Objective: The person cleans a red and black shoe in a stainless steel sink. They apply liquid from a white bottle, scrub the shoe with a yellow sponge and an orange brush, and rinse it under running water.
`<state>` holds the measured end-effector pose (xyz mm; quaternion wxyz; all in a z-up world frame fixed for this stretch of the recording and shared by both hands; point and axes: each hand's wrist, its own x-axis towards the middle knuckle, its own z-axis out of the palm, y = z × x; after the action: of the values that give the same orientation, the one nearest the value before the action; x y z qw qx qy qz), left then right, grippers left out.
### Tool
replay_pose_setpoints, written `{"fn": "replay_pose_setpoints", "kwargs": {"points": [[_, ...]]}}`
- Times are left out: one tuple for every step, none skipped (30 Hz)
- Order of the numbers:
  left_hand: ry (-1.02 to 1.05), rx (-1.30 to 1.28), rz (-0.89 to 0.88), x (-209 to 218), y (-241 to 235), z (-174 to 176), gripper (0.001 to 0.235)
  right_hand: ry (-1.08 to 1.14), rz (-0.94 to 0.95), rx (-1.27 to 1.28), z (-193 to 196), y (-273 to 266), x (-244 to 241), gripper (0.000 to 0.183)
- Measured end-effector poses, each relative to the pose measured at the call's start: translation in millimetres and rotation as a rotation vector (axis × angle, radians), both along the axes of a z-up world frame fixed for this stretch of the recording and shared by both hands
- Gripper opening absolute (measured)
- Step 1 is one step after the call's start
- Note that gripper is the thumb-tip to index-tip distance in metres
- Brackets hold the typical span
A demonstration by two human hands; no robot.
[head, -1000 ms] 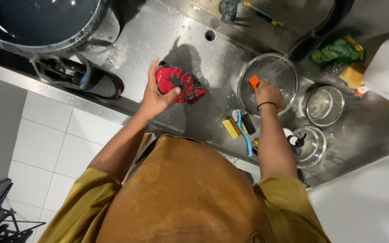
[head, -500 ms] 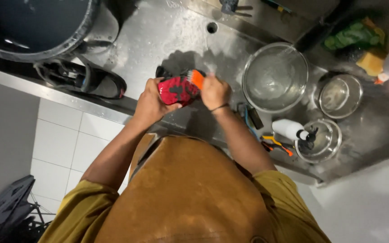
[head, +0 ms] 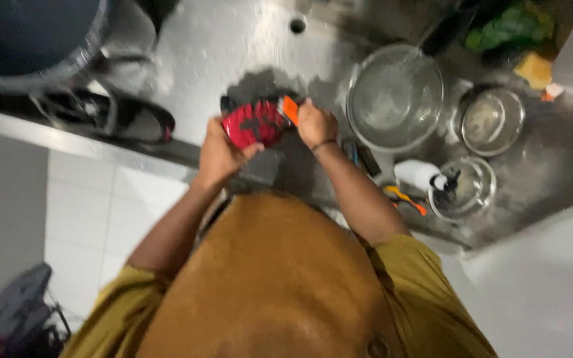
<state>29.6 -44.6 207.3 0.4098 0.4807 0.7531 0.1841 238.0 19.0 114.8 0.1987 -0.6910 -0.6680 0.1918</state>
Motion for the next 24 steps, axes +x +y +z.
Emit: {"fn": "replay_pose_setpoints", "kwargs": {"points": [[-0.015,0.037,0.0,-2.0,-0.1,-3.3,0.101,-0.075,0.085,0.218,8.0,6.7,0.6,0.046],[-0.042,0.052,0.005,0.5,-10.3,-6.9,0.104,-0.163,0.174,0.414,16.8,2.0,6.6,0.038],[-0.042,0.058,0.004,4.7,3.4,3.5,0.104,-0.164,0.173,0.42,22.7,9.2,-7.9,0.038],[-0.018,0.139,-0.074,9.7,3.6,16.0,0.104,-0.052,0.109,0.326,29.2,1.1,-21.6,0.045],[0.004,0.22,-0.151,14.5,3.7,28.1,0.105,0.059,0.043,0.231,35.4,-7.2,-35.5,0.055],[0.0,0.207,-0.153,11.9,-0.5,28.7,0.105,0.057,0.041,0.218,34.6,-3.6,-20.3,0.055],[-0.001,0.21,-0.161,9.2,-4.8,30.6,0.103,-0.042,0.028,-0.273,34.8,-0.2,-5.1,0.053],[0.008,0.252,-0.168,4.6,7.4,29.2,0.102,-0.135,0.017,-0.723,33.3,23.7,7.4,0.07],[0.015,0.278,-0.169,4.4,8.0,18.8,0.102,-0.131,0.017,-0.696,28.1,22.6,6.8,0.07],[0.038,0.215,-0.163,5.4,5.4,8.2,0.108,-0.154,0.12,-0.196,22.8,16.3,8.2,0.044],[0.061,0.152,-0.158,6.5,3.4,-4.1,0.114,-0.173,0.216,0.306,15.6,10.6,9.7,0.03],[0.055,0.132,-0.16,9.3,5.3,1.8,0.114,-0.175,0.216,0.284,9.1,3.2,-5.4,0.03],[0.065,0.151,-0.173,12.3,7.1,6.7,0.115,-0.16,0.104,0.235,1.8,-4.7,-20.3,0.042],[0.075,0.169,-0.184,14.8,8.4,12.3,0.116,-0.146,-0.006,0.186,-4.7,-13.2,-35.8,0.053],[0.07,0.147,-0.185,11.8,-3.6,14.4,0.116,-0.149,-0.005,0.163,-11.5,-18.7,-12.0,0.053],[-0.002,0.115,-0.161,5.9,0.0,13.7,0.114,-0.156,0.003,-0.264,-20.2,-4.1,8.3,0.059],[-0.075,0.084,-0.138,0.0,3.8,14.4,0.113,-0.159,0.012,-0.691,-27.3,10.9,28.4,0.078],[-0.063,0.12,-0.141,3.2,14.1,18.3,0.113,-0.15,0.011,-0.654,-25.0,16.8,19.2,0.078],[-0.004,0.101,-0.133,6.8,24.9,21.3,0.117,-0.175,0.171,-0.026,-23.9,23.3,10.3,0.047],[0.041,0.032,-0.126,15.3,12.7,26.9,0.121,-0.196,0.318,0.554,-21.2,-1.0,7.9,0.018],[0.038,0.016,-0.13,11.5,20.1,24.9,0.121,-0.196,0.316,0.537,-5.7,-0.8,-7.8,0.018],[0.033,-0.005,-0.134,10.0,22.0,22.6,0.121,-0.032,0.17,0.088,10.1,-4.8,-21.2,0.043],[0.027,-0.026,-0.139,7.8,22.9,20.4,0.121,0.127,0.012,-0.359,26.0,-9.2,-35.2,0.07],[0.029,-0.023,-0.138,8.9,19.8,32.6,0.121,0.128,0.013,-0.357,28.9,-6.2,-13.8,0.07]]}}
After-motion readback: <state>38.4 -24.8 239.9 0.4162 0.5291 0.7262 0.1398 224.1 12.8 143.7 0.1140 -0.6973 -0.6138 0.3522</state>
